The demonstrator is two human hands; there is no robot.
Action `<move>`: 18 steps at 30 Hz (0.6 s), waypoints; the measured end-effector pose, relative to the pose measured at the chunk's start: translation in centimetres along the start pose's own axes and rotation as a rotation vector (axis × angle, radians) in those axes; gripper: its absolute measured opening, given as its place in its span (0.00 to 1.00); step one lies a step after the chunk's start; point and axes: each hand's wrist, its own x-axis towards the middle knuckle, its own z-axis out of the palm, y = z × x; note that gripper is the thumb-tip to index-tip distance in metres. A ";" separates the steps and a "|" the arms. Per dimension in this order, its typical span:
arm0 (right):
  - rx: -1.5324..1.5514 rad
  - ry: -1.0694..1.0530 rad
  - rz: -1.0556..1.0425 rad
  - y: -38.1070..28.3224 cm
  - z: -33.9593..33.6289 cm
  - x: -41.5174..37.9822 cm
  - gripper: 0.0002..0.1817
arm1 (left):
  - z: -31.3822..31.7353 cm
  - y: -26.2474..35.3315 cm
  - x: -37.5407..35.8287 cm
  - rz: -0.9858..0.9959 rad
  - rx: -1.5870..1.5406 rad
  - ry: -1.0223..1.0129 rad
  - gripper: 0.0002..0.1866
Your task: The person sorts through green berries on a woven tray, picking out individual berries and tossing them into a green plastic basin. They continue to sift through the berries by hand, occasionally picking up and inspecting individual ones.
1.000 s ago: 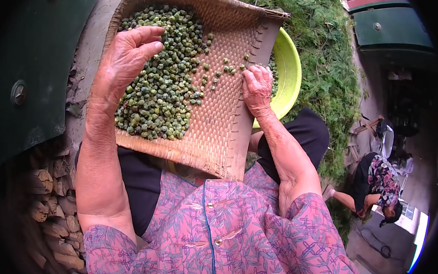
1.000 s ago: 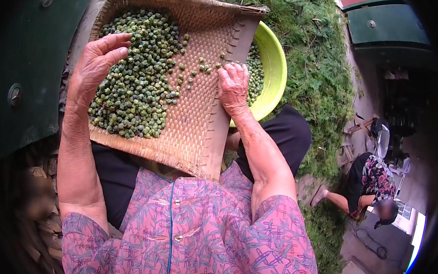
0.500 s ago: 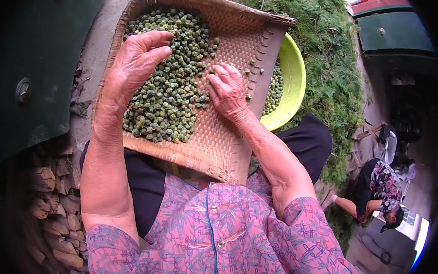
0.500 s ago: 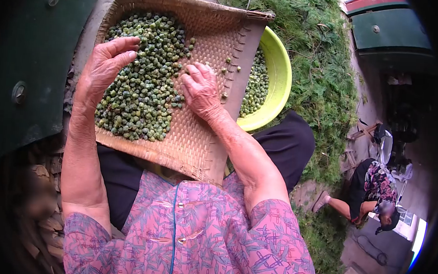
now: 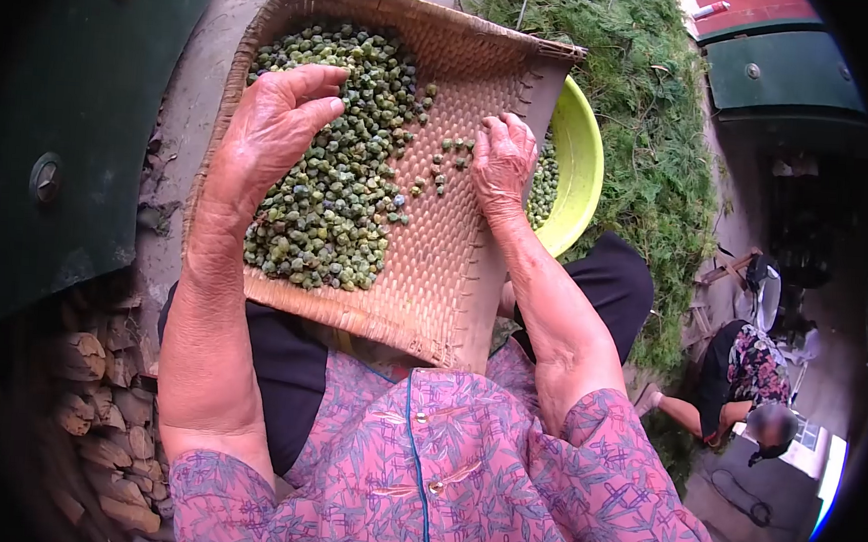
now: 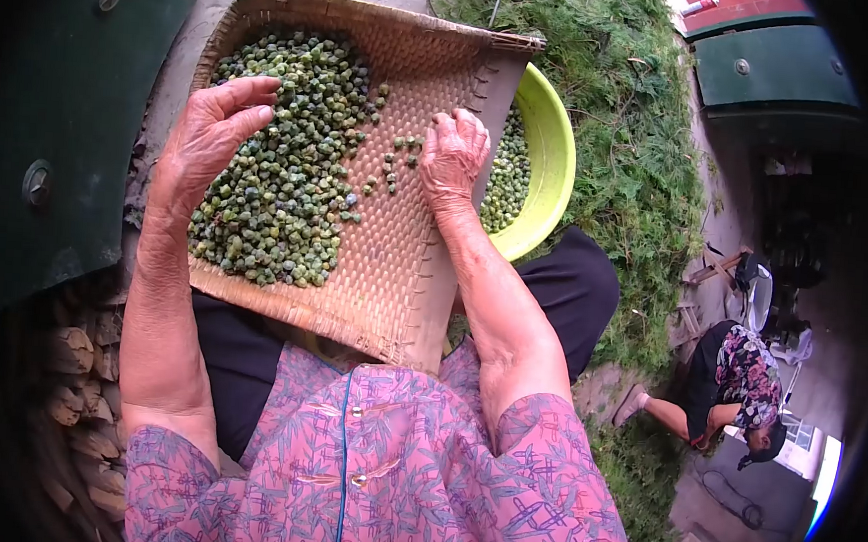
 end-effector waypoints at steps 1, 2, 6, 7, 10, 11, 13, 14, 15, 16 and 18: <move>-0.035 -0.003 0.008 -0.3 0.6 -0.1 0.12 | 0.1 -0.1 0.0 0.003 -0.001 -0.001 0.19; -0.070 -0.006 0.017 -0.6 1.2 -0.2 0.13 | 0.1 0.0 0.0 0.004 0.003 -0.003 0.19; -0.003 -0.127 -0.048 -3.7 1.2 -1.5 0.15 | 0.2 0.0 -0.1 -0.002 -0.006 -0.009 0.19; 0.013 -0.157 -0.093 -4.8 0.7 -1.9 0.15 | 0.2 0.0 -0.1 0.002 -0.020 -0.011 0.19; 0.004 -0.199 -0.197 -5.7 -0.1 -3.6 0.14 | 0.1 -0.1 -0.1 0.002 -0.016 -0.016 0.19; 0.011 -0.216 -0.232 -5.2 -0.1 -4.2 0.12 | 0.1 0.0 -0.1 0.003 -0.015 -0.016 0.19; 0.031 -0.223 -0.309 -4.6 -1.0 -4.7 0.09 | 0.0 0.2 -0.3 -0.026 -0.007 -0.013 0.19; 0.030 -0.224 -0.309 -4.0 -1.4 -4.7 0.09 | 0.0 0.2 -0.2 -0.026 -0.008 -0.013 0.19; 0.006 -0.186 -0.338 -3.2 -1.9 -4.7 0.11 | 0.0 0.2 -0.2 -0.015 0.008 -0.014 0.19; -0.019 -0.149 -0.367 -2.2 -2.3 -4.7 0.12 | 0.0 0.1 -0.2 -0.003 0.023 -0.015 0.19; -0.046 -0.119 -0.300 -0.1 -3.2 -4.8 0.10 | -0.1 0.2 -0.3 -0.003 0.013 -0.013 0.19</move>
